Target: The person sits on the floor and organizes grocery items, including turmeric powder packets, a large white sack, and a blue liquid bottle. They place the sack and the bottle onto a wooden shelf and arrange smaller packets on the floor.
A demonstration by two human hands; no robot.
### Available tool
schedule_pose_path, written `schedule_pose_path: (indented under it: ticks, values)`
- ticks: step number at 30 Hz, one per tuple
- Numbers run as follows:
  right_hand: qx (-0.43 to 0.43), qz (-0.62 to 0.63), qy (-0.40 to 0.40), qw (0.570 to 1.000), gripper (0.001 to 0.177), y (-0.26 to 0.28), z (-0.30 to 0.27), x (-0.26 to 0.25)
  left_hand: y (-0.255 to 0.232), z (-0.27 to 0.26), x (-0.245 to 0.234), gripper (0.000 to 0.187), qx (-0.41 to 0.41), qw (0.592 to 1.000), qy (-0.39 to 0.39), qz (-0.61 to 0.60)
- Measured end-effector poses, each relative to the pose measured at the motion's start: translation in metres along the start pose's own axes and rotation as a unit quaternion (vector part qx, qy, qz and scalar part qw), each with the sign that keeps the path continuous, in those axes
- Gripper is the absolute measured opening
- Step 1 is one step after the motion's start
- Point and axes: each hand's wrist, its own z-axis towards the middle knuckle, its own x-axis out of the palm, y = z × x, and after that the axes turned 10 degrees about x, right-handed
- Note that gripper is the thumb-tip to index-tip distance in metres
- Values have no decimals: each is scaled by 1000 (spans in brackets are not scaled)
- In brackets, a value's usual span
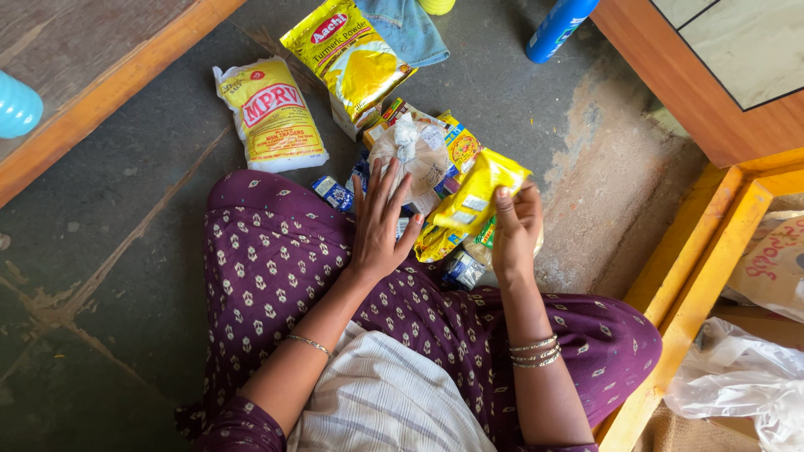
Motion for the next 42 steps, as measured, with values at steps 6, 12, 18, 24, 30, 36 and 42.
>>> schedule_pose_path:
  ticks: [6, 12, 18, 24, 30, 36, 42]
  values:
    - [121, 44, 22, 991, 21, -2, -3, 16, 1, -1, 5, 65, 28, 999, 23, 6]
    - [151, -12, 16, 988, 26, 3, -8, 24, 3, -5, 8, 72, 52, 998, 19, 9]
    - [155, -69, 21, 985, 29, -3, -6, 20, 2, -9, 10, 63, 79, 996, 20, 21]
    - [187, -100, 35, 977, 32, -7, -7, 17, 1, -8, 9, 54, 72, 997, 15, 12]
    - [220, -81, 30, 972, 44, -4, -8, 19, -3, -4, -3, 49, 99, 995, -18, -21]
    - [225, -83, 43, 970, 64, 8, -7, 21, -22, 6, -18, 38, 83, 992, -61, -79]
    - [158, -134, 51, 977, 53, 0, -3, 15, -35, 6, -4, 27, -122, 960, -114, -224]
